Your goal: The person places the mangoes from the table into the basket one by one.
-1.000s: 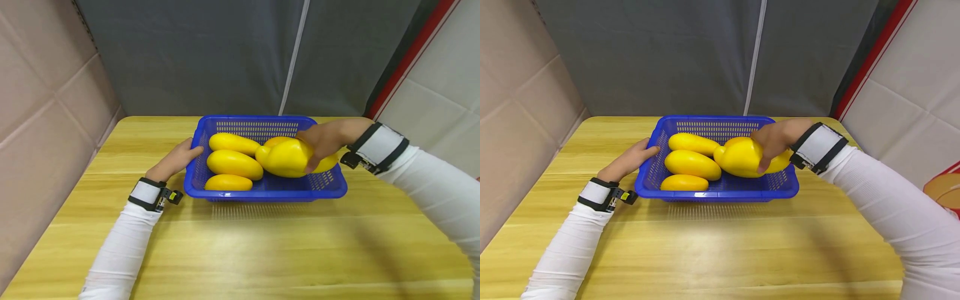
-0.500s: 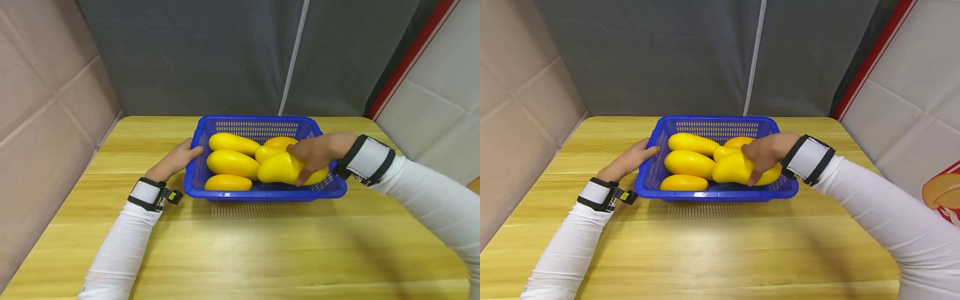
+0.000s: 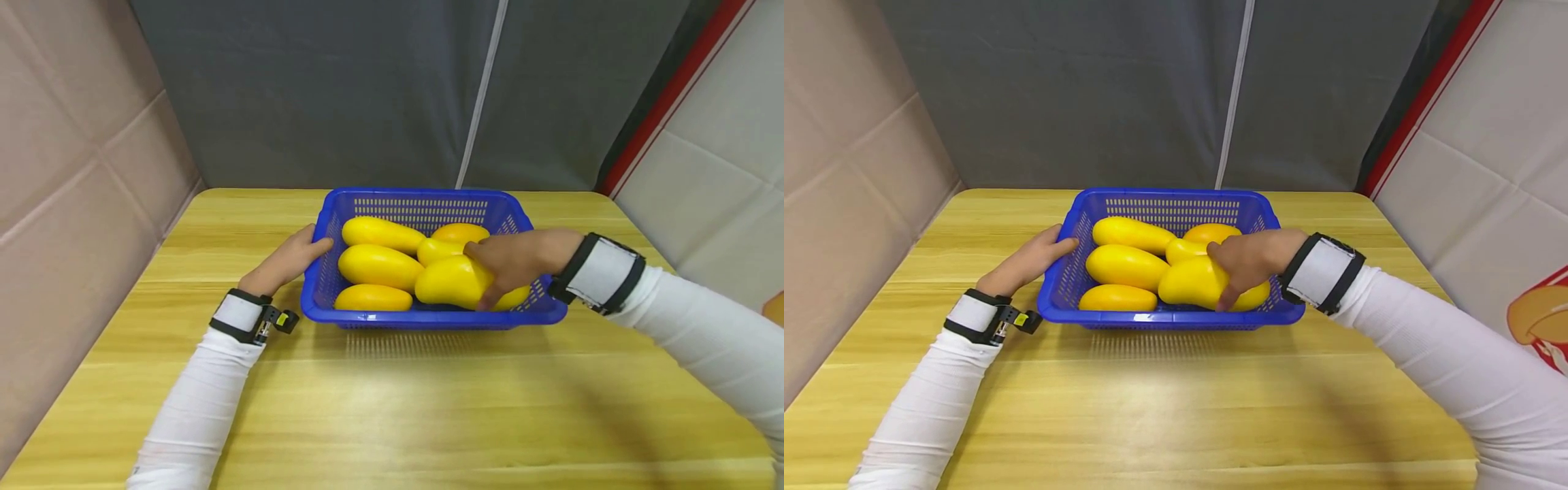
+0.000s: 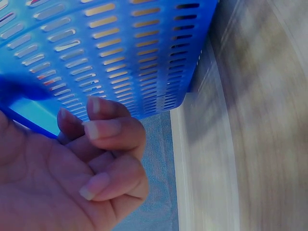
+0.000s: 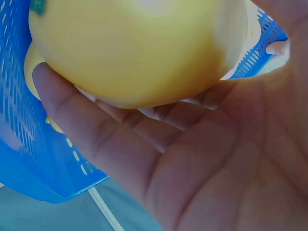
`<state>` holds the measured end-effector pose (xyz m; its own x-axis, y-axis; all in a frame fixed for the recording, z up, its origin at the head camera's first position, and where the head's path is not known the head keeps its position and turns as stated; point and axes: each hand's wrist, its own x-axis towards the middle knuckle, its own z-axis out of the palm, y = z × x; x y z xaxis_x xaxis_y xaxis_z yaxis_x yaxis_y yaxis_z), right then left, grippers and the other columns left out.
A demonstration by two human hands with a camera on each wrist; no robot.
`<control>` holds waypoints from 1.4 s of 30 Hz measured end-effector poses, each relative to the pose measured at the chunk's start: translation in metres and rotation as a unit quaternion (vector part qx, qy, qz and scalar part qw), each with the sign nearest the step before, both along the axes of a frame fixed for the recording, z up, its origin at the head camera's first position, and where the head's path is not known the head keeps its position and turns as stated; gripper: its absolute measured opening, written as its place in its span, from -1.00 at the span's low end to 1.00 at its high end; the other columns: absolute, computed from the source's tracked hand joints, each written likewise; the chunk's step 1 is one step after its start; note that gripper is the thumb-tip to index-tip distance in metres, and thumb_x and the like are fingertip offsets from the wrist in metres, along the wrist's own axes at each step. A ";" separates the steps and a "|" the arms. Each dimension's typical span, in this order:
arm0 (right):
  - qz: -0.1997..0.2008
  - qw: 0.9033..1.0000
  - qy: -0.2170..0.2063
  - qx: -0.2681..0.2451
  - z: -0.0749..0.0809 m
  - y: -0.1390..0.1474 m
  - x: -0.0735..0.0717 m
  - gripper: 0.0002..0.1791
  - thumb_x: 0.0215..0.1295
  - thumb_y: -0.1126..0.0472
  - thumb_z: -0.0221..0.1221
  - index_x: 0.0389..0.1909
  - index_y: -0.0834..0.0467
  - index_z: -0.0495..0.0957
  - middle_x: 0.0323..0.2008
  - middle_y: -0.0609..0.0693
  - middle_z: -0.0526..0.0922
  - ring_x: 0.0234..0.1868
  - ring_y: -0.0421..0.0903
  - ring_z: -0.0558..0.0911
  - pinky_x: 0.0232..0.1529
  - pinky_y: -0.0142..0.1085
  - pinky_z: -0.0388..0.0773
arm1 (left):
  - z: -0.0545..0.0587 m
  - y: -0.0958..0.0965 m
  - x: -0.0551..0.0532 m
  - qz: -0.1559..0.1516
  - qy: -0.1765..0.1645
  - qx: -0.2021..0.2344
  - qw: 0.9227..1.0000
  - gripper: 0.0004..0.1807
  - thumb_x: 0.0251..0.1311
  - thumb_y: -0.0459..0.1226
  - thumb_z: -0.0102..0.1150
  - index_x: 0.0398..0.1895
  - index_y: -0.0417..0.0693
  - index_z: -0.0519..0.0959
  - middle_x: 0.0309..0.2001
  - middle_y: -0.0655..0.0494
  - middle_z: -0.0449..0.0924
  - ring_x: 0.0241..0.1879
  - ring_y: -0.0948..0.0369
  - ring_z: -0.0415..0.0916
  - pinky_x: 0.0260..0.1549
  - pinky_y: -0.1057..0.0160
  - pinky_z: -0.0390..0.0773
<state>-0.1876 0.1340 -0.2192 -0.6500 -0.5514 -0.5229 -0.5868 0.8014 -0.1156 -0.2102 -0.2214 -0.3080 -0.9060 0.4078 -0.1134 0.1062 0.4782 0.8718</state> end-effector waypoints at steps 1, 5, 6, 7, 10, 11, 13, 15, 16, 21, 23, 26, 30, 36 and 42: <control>0.003 1.000 0.000 -0.001 -0.001 0.000 0.000 -0.08 -0.02 -0.30 0.33 0.19 0.22 0.27 -0.16 0.03 0.48 -0.13 0.01 0.46 0.08 0.00 0.41 | 0.000 0.000 0.000 0.000 0.000 0.000 1.000 -0.47 0.46 -0.16 -0.22 0.37 -0.26 0.10 -0.01 -0.29 0.51 -0.26 -0.02 0.65 -0.31 0.09 0.64; 0.002 1.000 0.003 0.002 -0.001 -0.001 0.001 -0.08 -0.01 -0.30 0.32 0.20 0.23 0.26 -0.12 0.06 0.48 -0.13 0.01 0.46 0.10 0.02 0.40 | 0.001 0.000 0.000 0.005 0.004 -0.006 1.000 -0.46 0.47 -0.14 -0.23 0.38 -0.23 0.08 0.00 -0.25 0.49 -0.25 0.01 0.65 -0.31 0.10 0.64; 0.003 1.000 0.006 0.004 -0.002 -0.001 0.001 -0.07 -0.01 -0.30 0.32 0.21 0.24 0.26 -0.11 0.06 0.48 -0.13 0.02 0.47 0.11 0.03 0.40 | 0.001 0.000 0.000 0.004 0.006 -0.008 1.000 -0.46 0.47 -0.13 -0.23 0.38 -0.22 0.08 0.00 -0.24 0.49 -0.26 0.01 0.65 -0.31 0.10 0.64; 0.002 1.000 0.007 0.006 -0.002 -0.001 0.001 -0.06 -0.01 -0.30 0.32 0.22 0.25 0.25 -0.10 0.07 0.48 -0.13 0.02 0.47 0.11 0.03 0.40 | 0.001 0.000 0.000 0.004 0.007 -0.009 1.000 -0.46 0.47 -0.13 -0.23 0.38 -0.22 0.08 -0.01 -0.24 0.49 -0.27 0.02 0.65 -0.31 0.10 0.64; 0.001 1.000 0.009 0.009 -0.003 -0.001 0.001 -0.07 0.00 -0.30 0.31 0.22 0.24 0.25 -0.11 0.07 0.48 -0.13 0.02 0.47 0.11 0.03 0.41 | 0.002 0.001 -0.001 0.002 0.007 -0.008 1.000 -0.47 0.47 -0.13 -0.23 0.38 -0.21 0.09 -0.03 -0.22 0.51 -0.29 0.03 0.66 -0.32 0.10 0.64; 0.003 1.000 0.009 0.008 -0.003 0.000 0.001 -0.07 0.01 -0.30 0.30 0.21 0.24 0.25 -0.12 0.07 0.47 -0.14 0.01 0.47 0.11 0.02 0.41 | 0.002 0.001 -0.001 0.001 0.006 -0.007 1.000 -0.47 0.47 -0.13 -0.23 0.37 -0.22 0.10 -0.04 -0.22 0.52 -0.30 0.02 0.66 -0.33 0.10 0.64; 0.004 1.000 0.009 0.005 -0.003 0.000 0.000 -0.08 0.01 -0.31 0.29 0.21 0.24 0.25 -0.13 0.06 0.46 -0.15 0.01 0.47 0.10 0.01 0.42 | 0.002 0.001 -0.001 0.000 0.005 -0.004 1.000 -0.48 0.47 -0.14 -0.24 0.37 -0.23 0.10 -0.05 -0.24 0.53 -0.31 0.02 0.66 -0.34 0.09 0.64; 0.002 1.000 0.008 -0.001 -0.004 0.001 0.000 -0.07 0.00 -0.32 0.29 0.20 0.25 0.25 -0.15 0.06 0.46 -0.17 0.01 0.47 0.08 0.00 0.43 | 0.002 0.001 0.000 0.001 0.004 -0.003 1.000 -0.47 0.47 -0.14 -0.24 0.37 -0.23 0.09 -0.05 -0.23 0.53 -0.31 0.02 0.66 -0.34 0.09 0.64; 0.001 1.000 0.008 -0.003 -0.005 0.001 -0.001 -0.07 -0.01 -0.32 0.29 0.19 0.25 0.25 -0.16 0.06 0.45 -0.17 0.01 0.47 0.07 -0.01 0.43 | 0.002 0.001 0.000 0.001 0.004 -0.003 1.000 -0.47 0.47 -0.14 -0.24 0.38 -0.23 0.09 -0.05 -0.23 0.52 -0.31 0.02 0.66 -0.34 0.09 0.64; -0.004 1.000 0.008 -0.010 -0.006 0.002 -0.002 -0.05 -0.04 -0.32 0.31 0.18 0.25 0.25 -0.18 0.05 0.45 -0.19 0.01 0.47 0.07 0.00 0.44 | 0.002 0.001 0.001 0.000 0.003 -0.003 1.000 -0.45 0.47 -0.14 -0.25 0.40 -0.23 0.07 -0.04 -0.23 0.51 -0.30 0.03 0.66 -0.33 0.10 0.64; -0.003 1.000 0.010 -0.011 -0.007 0.003 -0.002 -0.05 -0.05 -0.33 0.31 0.18 0.26 0.26 -0.18 0.05 0.45 -0.19 0.01 0.47 0.07 0.01 0.44 | 0.002 0.001 0.000 -0.003 0.003 -0.001 1.000 -0.46 0.47 -0.14 -0.25 0.40 -0.23 0.07 -0.05 -0.24 0.52 -0.30 0.02 0.66 -0.33 0.10 0.64; 0.001 1.000 0.013 -0.013 -0.007 0.003 -0.002 -0.03 -0.06 -0.33 0.31 0.19 0.27 0.26 -0.15 0.07 0.47 -0.17 0.02 0.47 0.09 0.02 0.42 | 0.002 0.001 0.000 -0.003 0.003 0.000 1.000 -0.47 0.48 -0.14 -0.25 0.39 -0.23 0.08 -0.05 -0.23 0.53 -0.30 0.01 0.66 -0.33 0.10 0.64; 0.028 0.999 0.017 -0.011 -0.009 0.004 -0.003 -0.13 0.05 -0.27 0.28 0.19 0.29 0.32 -0.10 0.08 0.48 -0.14 0.01 0.48 0.10 -0.01 0.42 | 0.003 0.000 0.000 -0.001 0.004 -0.003 1.000 -0.45 0.47 -0.14 -0.25 0.40 -0.24 0.07 -0.04 -0.25 0.53 -0.28 0.01 0.66 -0.32 0.10 0.64; 0.058 0.998 0.012 -0.013 -0.014 0.002 -0.004 -0.47 0.19 -0.09 0.26 0.02 0.18 0.42 -0.27 -0.02 0.44 -0.28 -0.05 0.44 -0.09 -0.19 0.46 | 0.002 0.000 0.002 0.006 -0.006 -0.002 1.000 -0.45 0.48 -0.12 -0.24 0.40 -0.25 0.07 -0.01 -0.28 0.51 -0.26 -0.01 0.65 -0.29 0.10 0.64; 0.065 0.998 0.015 -0.014 -0.014 0.000 -0.005 -0.51 0.20 -0.08 0.26 -0.02 0.17 0.43 -0.29 -0.03 0.44 -0.29 -0.07 0.43 -0.13 -0.21 0.46 | 0.003 0.001 0.004 0.009 -0.010 -0.001 1.000 -0.44 0.48 -0.14 -0.25 0.41 -0.26 0.04 0.01 -0.30 0.49 -0.25 -0.02 0.65 -0.30 0.11 0.64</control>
